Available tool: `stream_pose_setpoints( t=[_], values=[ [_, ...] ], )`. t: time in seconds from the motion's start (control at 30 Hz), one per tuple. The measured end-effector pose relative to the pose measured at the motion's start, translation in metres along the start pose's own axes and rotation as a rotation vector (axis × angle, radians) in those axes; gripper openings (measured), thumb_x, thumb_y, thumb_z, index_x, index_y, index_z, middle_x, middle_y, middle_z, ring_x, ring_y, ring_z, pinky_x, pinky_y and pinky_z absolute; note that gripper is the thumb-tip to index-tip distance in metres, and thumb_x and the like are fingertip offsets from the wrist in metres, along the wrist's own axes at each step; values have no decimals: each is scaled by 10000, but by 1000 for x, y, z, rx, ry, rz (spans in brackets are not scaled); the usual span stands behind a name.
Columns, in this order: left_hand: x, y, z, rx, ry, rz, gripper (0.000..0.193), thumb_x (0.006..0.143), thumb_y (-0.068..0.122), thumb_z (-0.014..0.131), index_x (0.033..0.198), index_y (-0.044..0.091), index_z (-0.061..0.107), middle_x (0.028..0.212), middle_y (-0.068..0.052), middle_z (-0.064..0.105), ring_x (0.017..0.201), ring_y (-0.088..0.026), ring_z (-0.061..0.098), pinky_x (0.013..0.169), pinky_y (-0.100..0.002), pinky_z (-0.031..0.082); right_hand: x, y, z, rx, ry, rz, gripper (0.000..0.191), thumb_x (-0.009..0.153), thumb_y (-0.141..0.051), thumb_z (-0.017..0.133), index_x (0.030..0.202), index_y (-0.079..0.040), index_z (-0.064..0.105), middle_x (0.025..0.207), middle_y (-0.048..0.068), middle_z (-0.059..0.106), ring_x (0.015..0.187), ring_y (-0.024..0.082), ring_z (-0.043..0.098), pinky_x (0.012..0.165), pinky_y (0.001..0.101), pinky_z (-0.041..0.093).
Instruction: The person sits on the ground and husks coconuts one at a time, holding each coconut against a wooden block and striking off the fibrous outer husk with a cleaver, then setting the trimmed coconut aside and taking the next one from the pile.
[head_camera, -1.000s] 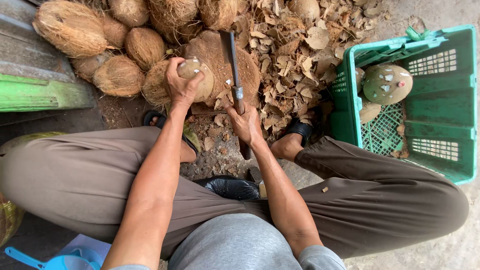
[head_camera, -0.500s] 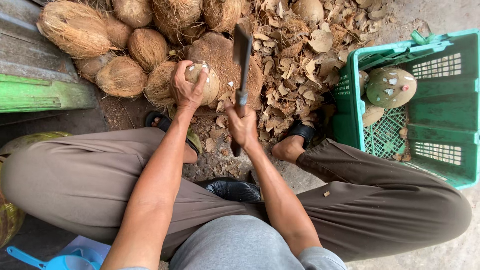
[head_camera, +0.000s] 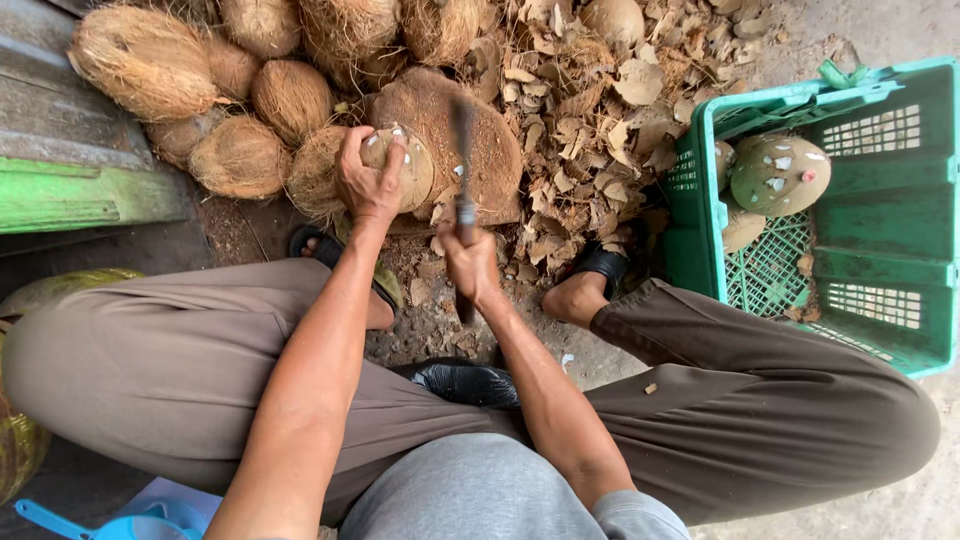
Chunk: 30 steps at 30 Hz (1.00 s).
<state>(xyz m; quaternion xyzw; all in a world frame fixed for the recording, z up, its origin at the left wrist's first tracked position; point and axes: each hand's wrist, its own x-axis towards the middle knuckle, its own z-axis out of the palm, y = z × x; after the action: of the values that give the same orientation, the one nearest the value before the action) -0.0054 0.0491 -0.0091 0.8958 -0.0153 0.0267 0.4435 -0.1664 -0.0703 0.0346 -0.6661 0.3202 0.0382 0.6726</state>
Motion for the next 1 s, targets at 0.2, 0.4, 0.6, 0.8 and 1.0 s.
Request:
stream_pose_setpoints(
  t=[0.2, 0.4, 0.6, 0.8, 1.0],
  values=[
    [5, 4, -9, -36, -12, -127, 431, 868, 566, 635, 1049, 175, 628, 925, -33, 667, 785, -176, 634, 670, -382, 506, -1, -16, -8, -322, -137, 74, 435, 1008, -378, 677, 686, -101, 584, 585, 29, 561, 456, 95, 505, 423, 293, 445],
    [3, 2, -16, -180, -118, 44, 419, 910, 543, 657, 1076, 159, 638, 1007, -50, 674, 878, -188, 652, 729, -395, 550, -3, -47, -37, 26, -150, 36, 297, 988, -274, 642, 778, -98, 528, 555, 16, 573, 383, 110, 509, 338, 271, 456],
    [2, 6, -10, -64, -85, 35, 454, 835, 515, 646, 1104, 148, 643, 1031, -67, 682, 907, -219, 653, 676, -427, 524, -7, -21, -8, -13, -46, 79, 151, 926, -195, 647, 812, -96, 652, 588, -2, 597, 417, 122, 529, 352, 308, 465],
    [6, 6, -17, -158, -72, 58, 428, 891, 512, 666, 1091, 135, 640, 988, -79, 677, 911, -221, 662, 819, -440, 553, -8, -37, -14, -185, -204, 210, 420, 1012, -327, 696, 716, -77, 533, 518, 4, 522, 387, 114, 477, 369, 292, 418],
    [5, -1, -14, -85, -125, 90, 452, 892, 547, 625, 1089, 141, 629, 978, -45, 657, 879, -218, 642, 756, -457, 531, -4, -50, -39, 139, -161, -18, 288, 1001, -269, 703, 818, -87, 574, 609, -5, 577, 443, 96, 495, 392, 282, 428]
  ],
)
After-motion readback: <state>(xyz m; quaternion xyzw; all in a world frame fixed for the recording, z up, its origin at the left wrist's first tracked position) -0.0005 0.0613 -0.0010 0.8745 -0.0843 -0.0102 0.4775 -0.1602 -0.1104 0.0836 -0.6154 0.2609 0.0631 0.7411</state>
